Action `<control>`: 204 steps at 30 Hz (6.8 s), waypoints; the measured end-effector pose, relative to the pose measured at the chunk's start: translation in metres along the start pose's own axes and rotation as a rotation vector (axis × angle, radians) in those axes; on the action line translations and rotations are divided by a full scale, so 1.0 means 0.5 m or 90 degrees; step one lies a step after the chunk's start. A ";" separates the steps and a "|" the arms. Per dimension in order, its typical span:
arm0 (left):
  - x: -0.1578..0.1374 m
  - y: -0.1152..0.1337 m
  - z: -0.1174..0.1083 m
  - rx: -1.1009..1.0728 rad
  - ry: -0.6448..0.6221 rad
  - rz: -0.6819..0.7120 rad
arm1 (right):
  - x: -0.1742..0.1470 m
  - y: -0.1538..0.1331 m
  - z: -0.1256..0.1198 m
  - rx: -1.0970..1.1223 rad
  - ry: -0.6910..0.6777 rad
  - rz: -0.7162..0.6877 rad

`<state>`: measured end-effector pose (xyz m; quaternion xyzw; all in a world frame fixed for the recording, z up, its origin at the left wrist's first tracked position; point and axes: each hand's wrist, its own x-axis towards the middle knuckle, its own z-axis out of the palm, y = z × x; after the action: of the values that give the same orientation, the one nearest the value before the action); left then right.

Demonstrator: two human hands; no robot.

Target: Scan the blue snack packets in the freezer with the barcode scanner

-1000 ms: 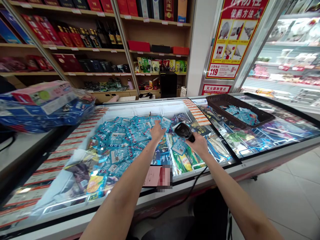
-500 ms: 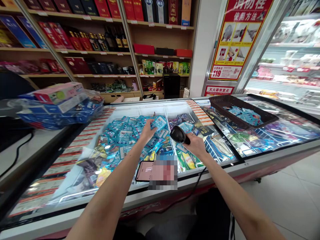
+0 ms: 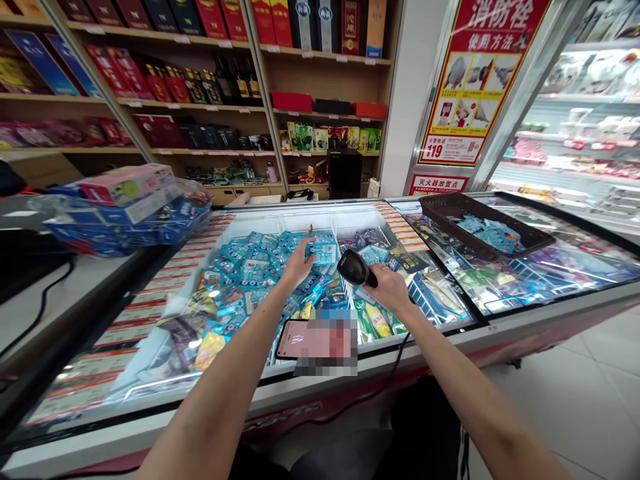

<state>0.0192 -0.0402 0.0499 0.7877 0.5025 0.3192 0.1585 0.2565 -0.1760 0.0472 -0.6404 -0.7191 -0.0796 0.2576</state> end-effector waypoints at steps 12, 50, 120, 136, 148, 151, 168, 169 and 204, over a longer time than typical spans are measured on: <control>0.004 0.006 0.013 0.025 0.000 0.015 | 0.002 -0.003 -0.001 -0.017 -0.006 -0.015; -0.030 0.143 0.156 0.105 -0.209 0.297 | 0.013 0.097 0.018 -0.013 0.006 0.236; -0.008 0.047 0.109 -0.397 0.169 -0.130 | -0.002 0.047 0.004 -0.046 -0.026 0.128; -0.035 0.066 0.124 0.038 -0.091 0.238 | 0.002 0.050 0.017 -0.027 -0.008 0.141; -0.072 0.092 0.160 0.106 -0.104 0.219 | -0.001 0.055 0.013 -0.014 0.001 0.138; -0.071 0.096 0.152 0.056 -0.108 0.195 | -0.003 0.055 0.014 -0.016 0.006 0.136; 0.030 0.089 0.171 -0.080 -0.149 0.095 | -0.004 0.077 0.003 -0.009 0.004 0.151; 0.035 0.091 0.175 -0.072 -0.153 0.095 | -0.004 0.077 0.003 -0.011 0.005 0.153; -0.002 -0.024 0.111 -0.417 0.136 -0.087 | -0.011 0.038 0.009 -0.048 -0.027 0.074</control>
<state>0.0475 -0.0315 0.0012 0.6218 0.4385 0.5328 0.3704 0.2737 -0.1757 0.0369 -0.6921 -0.6823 -0.0778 0.2224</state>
